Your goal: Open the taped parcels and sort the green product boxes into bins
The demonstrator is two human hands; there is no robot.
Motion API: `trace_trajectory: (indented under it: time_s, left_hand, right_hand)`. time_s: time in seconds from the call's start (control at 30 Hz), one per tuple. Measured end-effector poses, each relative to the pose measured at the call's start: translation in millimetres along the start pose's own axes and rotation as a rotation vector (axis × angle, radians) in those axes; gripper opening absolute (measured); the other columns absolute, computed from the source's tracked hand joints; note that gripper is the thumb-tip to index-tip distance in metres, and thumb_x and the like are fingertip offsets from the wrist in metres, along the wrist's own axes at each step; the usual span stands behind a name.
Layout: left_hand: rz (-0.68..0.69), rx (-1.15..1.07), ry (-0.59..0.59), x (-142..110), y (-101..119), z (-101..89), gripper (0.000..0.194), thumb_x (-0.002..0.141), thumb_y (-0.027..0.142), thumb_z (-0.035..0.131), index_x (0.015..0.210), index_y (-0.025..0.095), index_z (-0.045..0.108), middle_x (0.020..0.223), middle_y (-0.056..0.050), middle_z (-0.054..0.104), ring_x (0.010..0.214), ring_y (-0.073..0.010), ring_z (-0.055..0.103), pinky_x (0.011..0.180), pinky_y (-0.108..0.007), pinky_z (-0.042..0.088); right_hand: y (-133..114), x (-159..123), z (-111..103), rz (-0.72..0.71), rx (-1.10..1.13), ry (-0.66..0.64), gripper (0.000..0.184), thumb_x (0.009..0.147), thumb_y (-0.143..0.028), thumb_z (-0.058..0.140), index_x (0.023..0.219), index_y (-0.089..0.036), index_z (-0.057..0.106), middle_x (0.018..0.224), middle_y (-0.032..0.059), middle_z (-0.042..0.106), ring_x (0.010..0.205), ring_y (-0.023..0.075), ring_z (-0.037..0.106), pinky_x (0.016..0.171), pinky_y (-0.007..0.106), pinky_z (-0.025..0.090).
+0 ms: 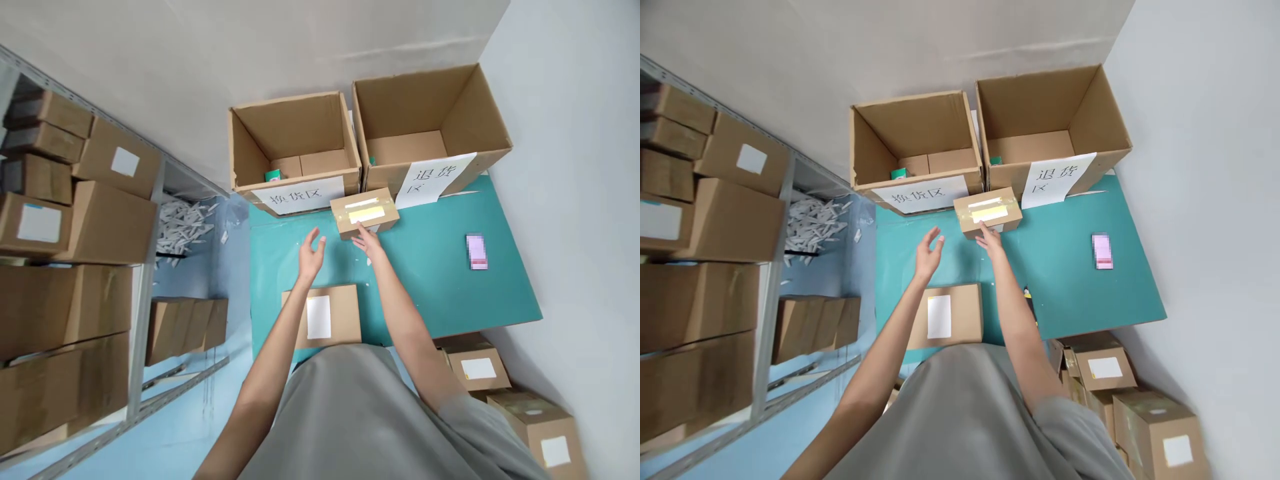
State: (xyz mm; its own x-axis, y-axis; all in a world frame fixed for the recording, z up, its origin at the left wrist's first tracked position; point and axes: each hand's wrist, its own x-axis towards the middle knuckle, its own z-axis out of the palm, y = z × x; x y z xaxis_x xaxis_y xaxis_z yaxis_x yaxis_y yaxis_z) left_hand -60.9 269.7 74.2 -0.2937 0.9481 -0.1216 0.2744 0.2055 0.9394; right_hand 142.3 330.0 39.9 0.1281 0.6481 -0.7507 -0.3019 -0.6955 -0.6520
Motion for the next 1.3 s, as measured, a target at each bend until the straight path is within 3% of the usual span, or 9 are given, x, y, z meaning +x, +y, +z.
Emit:
trace_trajectory:
  time_s: [0.13, 0.23, 0.33, 0.43, 0.53, 0.8, 1.03, 1.2, 1.3]
  left_hand:
    - [-0.078, 0.141, 0.217, -55.8, -52.7, -89.1, 0.057, 0.097, 0.059, 0.078, 0.137, 0.018, 0.074, 0.155, -0.023, 0.071, 0.155, -0.0367, 0.061, 0.136, -0.055, 0.040]
    - [-0.293, 0.118, 0.289, -111.0, -95.7, -151.6, 0.057, 0.093, 0.067, 0.079, 0.123, 0.018, 0.074, 0.138, -0.024, 0.079, 0.144, -0.0378, 0.070, 0.129, -0.059, 0.048]
    - [-0.590, 0.055, 0.220, -172.6, -120.7, -181.8, 0.059, 0.091, 0.075, 0.073, 0.102, 0.017, 0.071, 0.115, -0.023, 0.083, 0.124, -0.0374, 0.080, 0.116, -0.062, 0.058]
    - [-0.659, -0.055, 0.131, -223.3, -124.7, -176.3, 0.064, 0.091, 0.081, 0.066, 0.100, 0.018, 0.071, 0.105, -0.020, 0.084, 0.114, -0.0349, 0.083, 0.110, -0.059, 0.063]
    - [-0.542, -0.122, 0.147, -248.5, -114.5, -158.4, 0.061, 0.093, 0.077, 0.059, 0.106, 0.019, 0.073, 0.107, -0.018, 0.085, 0.114, -0.0323, 0.082, 0.110, -0.054, 0.064]
    - [-0.202, -0.174, 0.090, -230.8, -69.8, -156.1, 0.049, 0.087, 0.048, 0.078, 0.127, 0.020, 0.074, 0.136, -0.014, 0.081, 0.120, -0.0276, 0.079, 0.114, -0.046, 0.063]
    - [-0.292, -0.116, 0.009, -232.6, -89.3, -142.2, 0.043, 0.080, 0.040, 0.081, 0.116, 0.021, 0.069, 0.126, -0.014, 0.081, 0.106, -0.0249, 0.079, 0.103, -0.044, 0.066]
    - [-0.202, -0.060, -0.038, -240.2, -93.9, -142.1, 0.030, 0.091, 0.042, 0.073, 0.114, 0.022, 0.073, 0.133, -0.012, 0.078, 0.115, -0.0255, 0.077, 0.105, -0.043, 0.065]
    - [-0.152, -0.028, -0.121, -243.6, -89.8, -145.8, 0.033, 0.093, 0.044, 0.074, 0.117, 0.021, 0.076, 0.147, -0.014, 0.072, 0.130, -0.0287, 0.073, 0.109, -0.044, 0.064]
  right_hand:
    - [67.0, -52.0, -61.5, -0.082, -0.244, -0.045, 0.078, 0.100, -0.054, 0.079, 0.164, -0.017, 0.056, 0.159, 0.0202, 0.069, 0.131, 0.0273, 0.079, 0.116, 0.041, 0.063]
    - [140.1, -114.9, -111.0, -0.041, -0.352, -0.027, 0.062, 0.096, -0.053, 0.078, 0.146, -0.016, 0.070, 0.152, 0.0197, 0.074, 0.131, 0.0321, 0.079, 0.118, 0.050, 0.061]
    - [198.8, -171.1, -144.2, -0.041, -0.410, -0.126, 0.048, 0.088, -0.049, 0.077, 0.126, -0.020, 0.080, 0.141, 0.0162, 0.081, 0.130, 0.0347, 0.078, 0.115, 0.055, 0.063]
    - [224.5, -201.5, -153.9, -0.132, -0.460, -0.235, 0.040, 0.081, -0.043, 0.077, 0.116, -0.024, 0.085, 0.137, 0.0121, 0.083, 0.138, 0.0335, 0.075, 0.125, 0.053, 0.056]
    - [215.3, -209.2, -151.1, -0.264, -0.492, -0.273, 0.047, 0.079, -0.045, 0.079, 0.121, -0.024, 0.087, 0.145, 0.0101, 0.079, 0.143, 0.0334, 0.070, 0.128, 0.051, 0.053]
    - [146.8, -203.6, -151.1, -0.572, -0.675, -0.098, 0.062, 0.095, -0.074, 0.073, 0.125, -0.021, 0.087, 0.110, 0.0092, 0.078, 0.104, 0.0271, 0.076, 0.104, 0.042, 0.065]
    - [161.3, -173.9, -162.5, -0.554, -0.879, -0.022, 0.072, 0.099, -0.083, 0.060, 0.114, -0.017, 0.086, 0.112, 0.0150, 0.083, 0.101, 0.0297, 0.077, 0.102, 0.044, 0.064]
    - [163.2, -136.3, -193.2, -0.562, -1.089, 0.332, 0.063, 0.106, -0.069, 0.059, 0.125, -0.013, 0.078, 0.135, 0.0241, 0.074, 0.121, 0.0344, 0.071, 0.117, 0.052, 0.054]
    - [166.7, -122.7, -210.6, -0.400, -1.217, 0.568, 0.058, 0.100, -0.050, 0.072, 0.138, -0.006, 0.068, 0.148, 0.0343, 0.063, 0.140, 0.0410, 0.060, 0.123, 0.054, 0.047]
